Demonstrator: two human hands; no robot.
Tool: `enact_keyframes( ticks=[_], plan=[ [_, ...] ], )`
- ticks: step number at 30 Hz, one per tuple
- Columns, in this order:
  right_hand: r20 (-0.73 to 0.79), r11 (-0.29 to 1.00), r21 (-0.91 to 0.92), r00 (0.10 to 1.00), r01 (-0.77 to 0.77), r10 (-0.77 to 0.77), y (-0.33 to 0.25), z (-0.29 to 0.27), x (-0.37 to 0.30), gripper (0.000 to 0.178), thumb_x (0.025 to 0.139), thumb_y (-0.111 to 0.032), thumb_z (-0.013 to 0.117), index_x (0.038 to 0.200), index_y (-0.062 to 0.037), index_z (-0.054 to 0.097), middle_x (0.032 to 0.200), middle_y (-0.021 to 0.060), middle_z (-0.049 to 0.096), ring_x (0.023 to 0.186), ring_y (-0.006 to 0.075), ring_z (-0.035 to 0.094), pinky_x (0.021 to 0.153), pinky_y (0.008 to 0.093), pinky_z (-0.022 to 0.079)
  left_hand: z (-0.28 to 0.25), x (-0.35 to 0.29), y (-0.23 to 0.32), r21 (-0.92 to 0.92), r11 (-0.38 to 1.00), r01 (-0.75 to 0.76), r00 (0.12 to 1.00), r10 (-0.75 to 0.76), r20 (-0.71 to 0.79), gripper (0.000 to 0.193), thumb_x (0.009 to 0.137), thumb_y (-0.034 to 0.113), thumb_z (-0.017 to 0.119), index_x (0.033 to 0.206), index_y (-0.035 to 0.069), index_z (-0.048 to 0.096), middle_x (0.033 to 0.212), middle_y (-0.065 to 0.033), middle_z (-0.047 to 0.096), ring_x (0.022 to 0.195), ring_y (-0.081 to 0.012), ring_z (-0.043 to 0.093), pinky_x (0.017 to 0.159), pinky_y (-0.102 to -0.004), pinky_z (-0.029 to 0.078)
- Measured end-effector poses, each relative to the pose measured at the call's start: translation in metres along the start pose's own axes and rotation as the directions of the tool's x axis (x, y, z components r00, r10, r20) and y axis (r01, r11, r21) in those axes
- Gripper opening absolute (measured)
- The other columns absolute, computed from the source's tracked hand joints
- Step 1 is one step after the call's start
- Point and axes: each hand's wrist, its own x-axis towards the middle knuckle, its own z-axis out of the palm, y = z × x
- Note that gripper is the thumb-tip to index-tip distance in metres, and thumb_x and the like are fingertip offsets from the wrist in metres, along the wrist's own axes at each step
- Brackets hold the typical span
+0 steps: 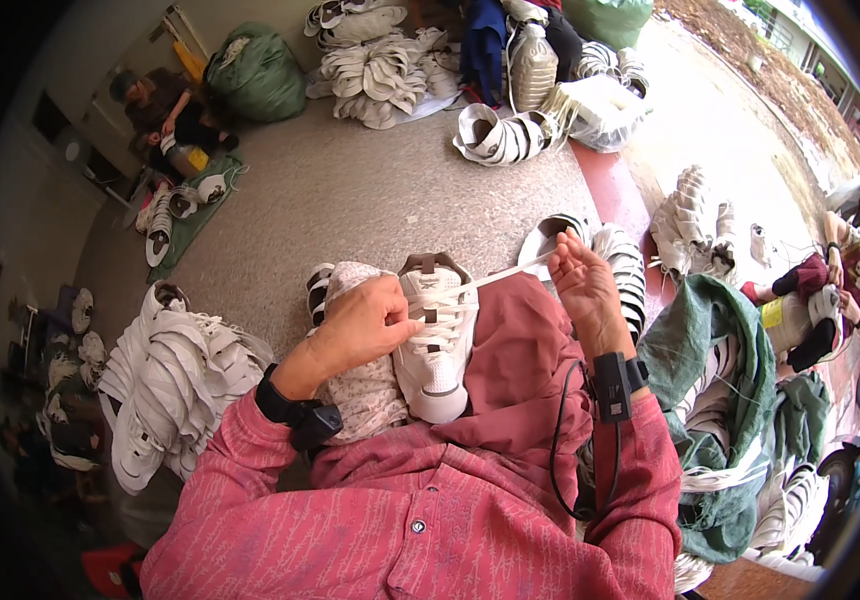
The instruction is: Threading laces through the eyelets of a white shoe.
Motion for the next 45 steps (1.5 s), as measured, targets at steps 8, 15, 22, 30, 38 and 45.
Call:
enact_keyframes(
  ticks=[8,15,22,30,38,45],
  plan=[
    [0.086,0.998,-0.049,0.996,0.034,-0.030,-0.013,0.003,-0.014,0.023,0.092,-0.005,0.058,0.115,-0.0018,0.056,0.106,0.0084,0.068,0.072,0.0095,0.063,0.065,0.0226,0.054,-0.001,0.039,-0.035,-0.408,0.913,0.026,0.992,0.027,0.124,0.008,0.084,0.011,0.065,0.085,0.003,0.068,0.094,-0.0055,0.059,0.083,-0.0169,0.058,0.075,-0.0301,0.046],
    [0.095,0.977,-0.209,0.995,0.045,-0.026,-0.020,0.027,-0.026,0.021,0.094,-0.014,0.058,0.112,-0.0038,0.057,0.102,0.0093,0.069,0.067,0.0067,0.063,0.059,0.0186,0.053,0.006,0.052,-0.048,-0.146,0.987,-0.071,0.948,0.113,0.298,0.019,0.081,0.016,0.071,0.095,0.005,0.064,0.089,-0.0025,0.055,0.089,-0.0141,0.052,0.080,-0.0283,0.043],
    [0.056,0.982,-0.187,0.998,0.027,-0.017,-0.019,0.015,-0.014,0.016,0.094,-0.012,0.057,0.108,-0.0042,0.058,0.099,0.0094,0.069,0.071,0.0097,0.065,0.063,0.0239,0.054,-0.022,0.065,-0.054,-0.462,0.856,0.232,0.891,0.003,0.453,0.010,0.090,0.014,0.064,0.094,0.004,0.065,0.082,0.0011,0.061,0.077,-0.0082,0.054,0.069,-0.0208,0.043],
    [0.014,0.968,-0.252,1.000,-0.014,0.018,-0.018,0.029,-0.015,0.022,0.095,-0.006,0.053,0.115,0.0008,0.056,0.094,0.0076,0.067,0.079,0.0150,0.067,0.068,0.0271,0.058,-0.047,0.055,-0.065,-0.279,0.940,0.198,0.848,-0.021,0.530,0.025,0.089,0.028,0.064,0.102,0.006,0.069,0.095,-0.0028,0.065,0.090,-0.0126,0.057,0.082,-0.0283,0.045],
    [0.072,0.918,-0.393,0.994,-0.052,0.087,-0.018,0.018,-0.016,0.017,0.095,-0.013,0.057,0.111,-0.0070,0.059,0.099,0.0030,0.071,0.070,0.0065,0.064,0.055,0.0211,0.052,-0.010,0.055,-0.066,-0.195,0.981,-0.012,0.890,0.099,0.445,0.031,0.089,0.035,0.064,0.097,0.005,0.069,0.100,-0.0050,0.051,0.098,-0.0192,0.049,0.089,-0.0313,0.040],
    [0.227,0.912,-0.402,0.974,0.078,0.017,-0.015,0.064,-0.033,0.015,0.096,-0.015,0.056,0.107,-0.0056,0.058,0.096,0.0045,0.069,0.072,0.0071,0.063,0.061,0.0203,0.052,-0.005,0.067,-0.052,-0.303,0.949,0.087,0.905,0.052,0.423,0.029,0.085,0.031,0.069,0.096,0.004,0.065,0.095,-0.0063,0.060,0.091,-0.0174,0.054,0.082,-0.0313,0.044]
  ],
)
